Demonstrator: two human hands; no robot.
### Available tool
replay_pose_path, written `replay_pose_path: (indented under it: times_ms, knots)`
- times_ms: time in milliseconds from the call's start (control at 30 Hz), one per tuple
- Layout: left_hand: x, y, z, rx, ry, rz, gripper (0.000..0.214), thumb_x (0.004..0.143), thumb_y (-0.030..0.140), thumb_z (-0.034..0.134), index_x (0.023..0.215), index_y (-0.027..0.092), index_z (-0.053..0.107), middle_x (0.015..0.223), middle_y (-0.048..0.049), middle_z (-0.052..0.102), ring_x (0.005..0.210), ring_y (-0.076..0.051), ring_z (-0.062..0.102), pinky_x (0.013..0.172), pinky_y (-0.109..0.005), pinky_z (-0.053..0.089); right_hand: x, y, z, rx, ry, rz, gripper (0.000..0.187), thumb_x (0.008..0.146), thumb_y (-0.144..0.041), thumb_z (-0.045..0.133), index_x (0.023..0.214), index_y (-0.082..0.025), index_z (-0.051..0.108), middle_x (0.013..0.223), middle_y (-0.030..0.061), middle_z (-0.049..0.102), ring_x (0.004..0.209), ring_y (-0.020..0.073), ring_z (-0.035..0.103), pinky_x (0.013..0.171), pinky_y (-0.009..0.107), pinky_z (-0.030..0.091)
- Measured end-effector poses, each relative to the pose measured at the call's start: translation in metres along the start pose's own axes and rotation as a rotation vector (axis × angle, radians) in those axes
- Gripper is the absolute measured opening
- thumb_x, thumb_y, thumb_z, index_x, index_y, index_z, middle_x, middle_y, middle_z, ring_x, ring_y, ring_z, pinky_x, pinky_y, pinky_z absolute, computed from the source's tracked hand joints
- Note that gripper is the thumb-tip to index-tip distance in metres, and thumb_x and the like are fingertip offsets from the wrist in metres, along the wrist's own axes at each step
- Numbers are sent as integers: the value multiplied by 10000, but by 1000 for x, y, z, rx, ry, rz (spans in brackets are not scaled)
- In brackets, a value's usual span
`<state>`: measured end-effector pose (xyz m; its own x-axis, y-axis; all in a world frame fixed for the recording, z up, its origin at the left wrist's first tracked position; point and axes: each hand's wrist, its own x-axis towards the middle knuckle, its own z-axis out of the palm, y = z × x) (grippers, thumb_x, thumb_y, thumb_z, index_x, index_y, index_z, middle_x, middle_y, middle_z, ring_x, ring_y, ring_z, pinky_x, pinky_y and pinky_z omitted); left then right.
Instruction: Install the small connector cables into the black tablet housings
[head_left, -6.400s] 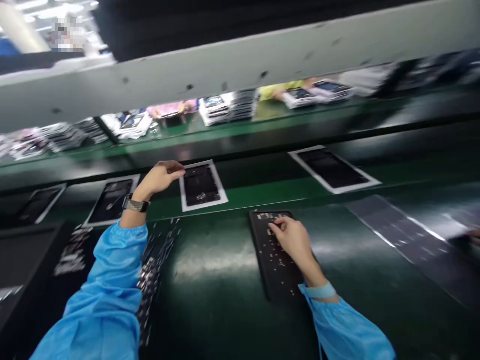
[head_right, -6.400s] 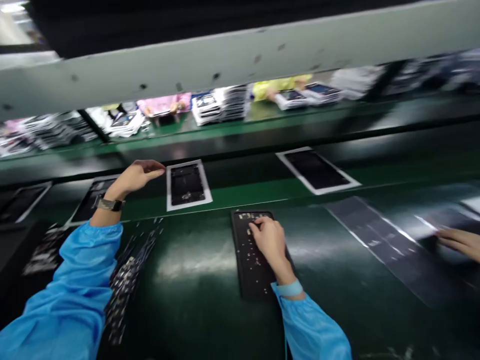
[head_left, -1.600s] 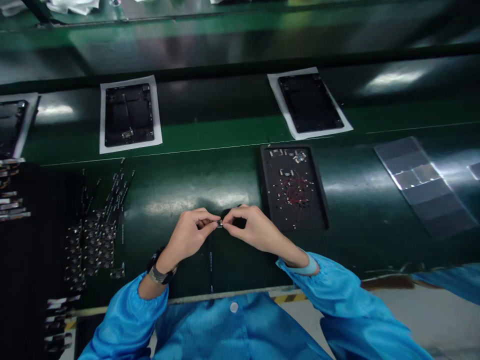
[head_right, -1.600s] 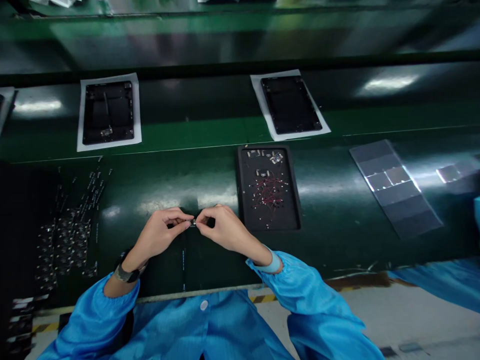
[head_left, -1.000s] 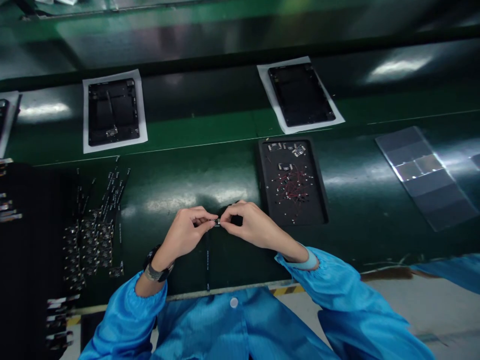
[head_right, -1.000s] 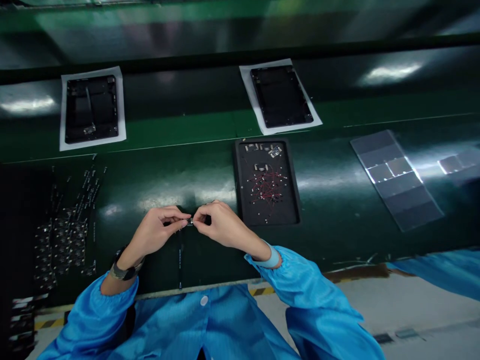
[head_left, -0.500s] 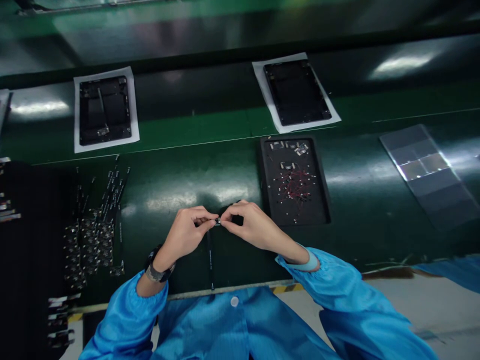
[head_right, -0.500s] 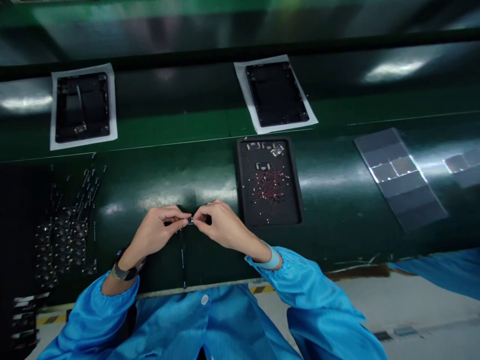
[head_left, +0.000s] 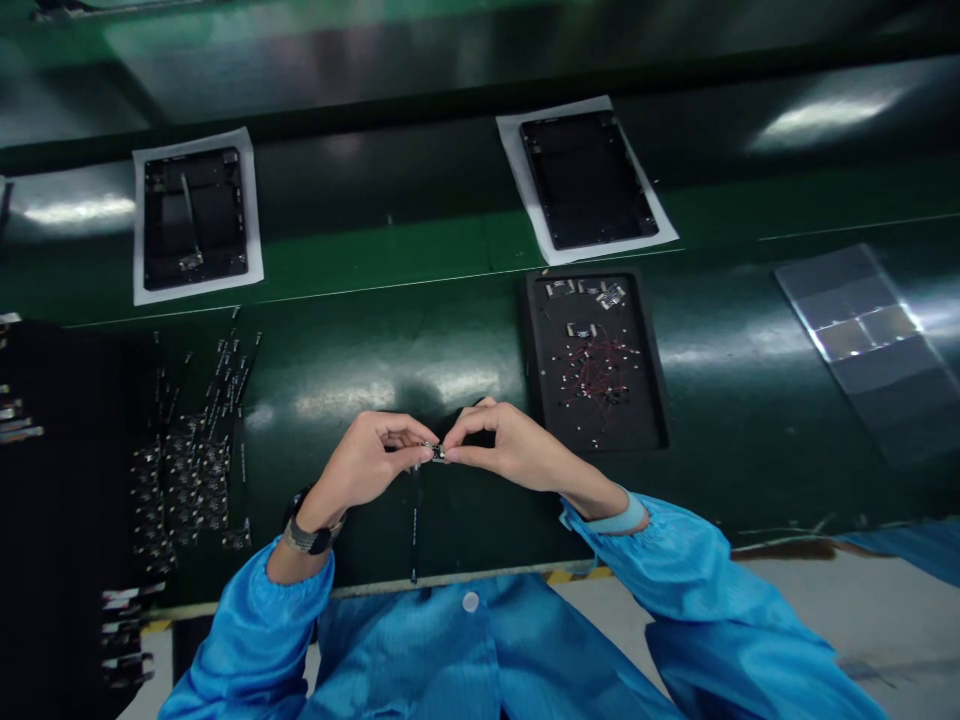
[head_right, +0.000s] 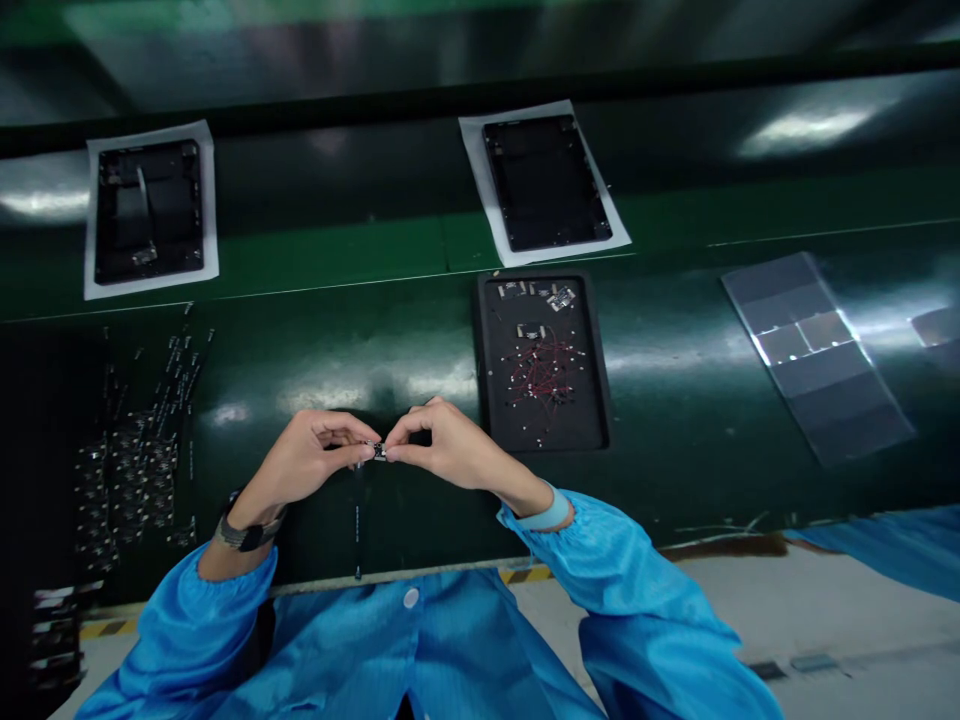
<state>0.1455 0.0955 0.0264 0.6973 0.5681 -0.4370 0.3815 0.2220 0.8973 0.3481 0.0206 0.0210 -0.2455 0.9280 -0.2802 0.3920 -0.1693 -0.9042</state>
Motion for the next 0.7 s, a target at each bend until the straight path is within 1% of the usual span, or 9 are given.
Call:
replay_pose_path:
  times_ms: [67,133,200,367,533,600,633,667,700]
  knots:
    - [0,0,0,4,-2,-2,83,783,209,710,815,161,769,697,-43,723,617,-145,639,584,-261,514,0,1,0,9,-16,2,138,884,-331,686,816,-226,744,856,1,772,763,171,650,943,410,371]
    - [0,0,-1,9,0,1,78,776,216,717,794,161,771,683,-39,717,603,-138,629,575,-256,501,0,1,0,13,-18,6,149,885,-344,687,818,-227,750,871,2,778,776,174,652,949,414,357]
    - [0,0,-1,3,-1,0,73,771,214,721,779,161,770,674,-35,711,589,-131,619,576,-255,494,0,1,0,22,-15,5,131,881,-321,696,810,-228,755,866,-4,782,775,170,653,951,410,347]
    - [-1,-2,0,-11,-2,-11,73,776,204,713,783,156,768,685,-37,712,601,-135,633,578,-252,490,1,0,0,61,-19,-11,85,853,-233,726,774,-231,760,799,-34,783,679,138,647,970,393,340]
    - [-2,-1,3,18,-15,-2,106,788,233,697,807,158,770,709,-46,722,612,-150,646,585,-262,501,2,-2,3,39,-13,-11,90,853,-245,729,769,-233,759,800,-34,781,714,151,653,998,403,347]
    - [-4,2,-3,76,-24,22,118,793,253,689,810,169,770,733,-51,736,652,-168,668,618,-272,518,2,-4,2,32,-26,-26,67,859,-246,722,807,-233,763,848,-19,782,763,163,665,984,394,378]
    - [-6,4,-8,130,-6,37,126,798,267,682,814,178,770,754,-54,747,681,-179,679,640,-279,526,0,-6,-1,31,-22,-50,48,860,-241,720,846,-234,766,891,-6,781,809,174,674,965,382,404]
    - [-9,5,-16,197,39,52,138,805,286,674,822,188,770,789,-58,758,716,-190,689,665,-286,532,-2,-7,-7,25,3,-84,62,862,-235,713,895,-236,766,938,10,776,868,188,678,942,370,432]
    - [-11,5,-26,275,112,65,153,811,309,666,831,198,770,829,-60,766,746,-200,693,688,-294,535,-5,-8,-16,9,56,-122,94,868,-230,703,941,-236,761,981,27,768,931,201,675,924,361,454]
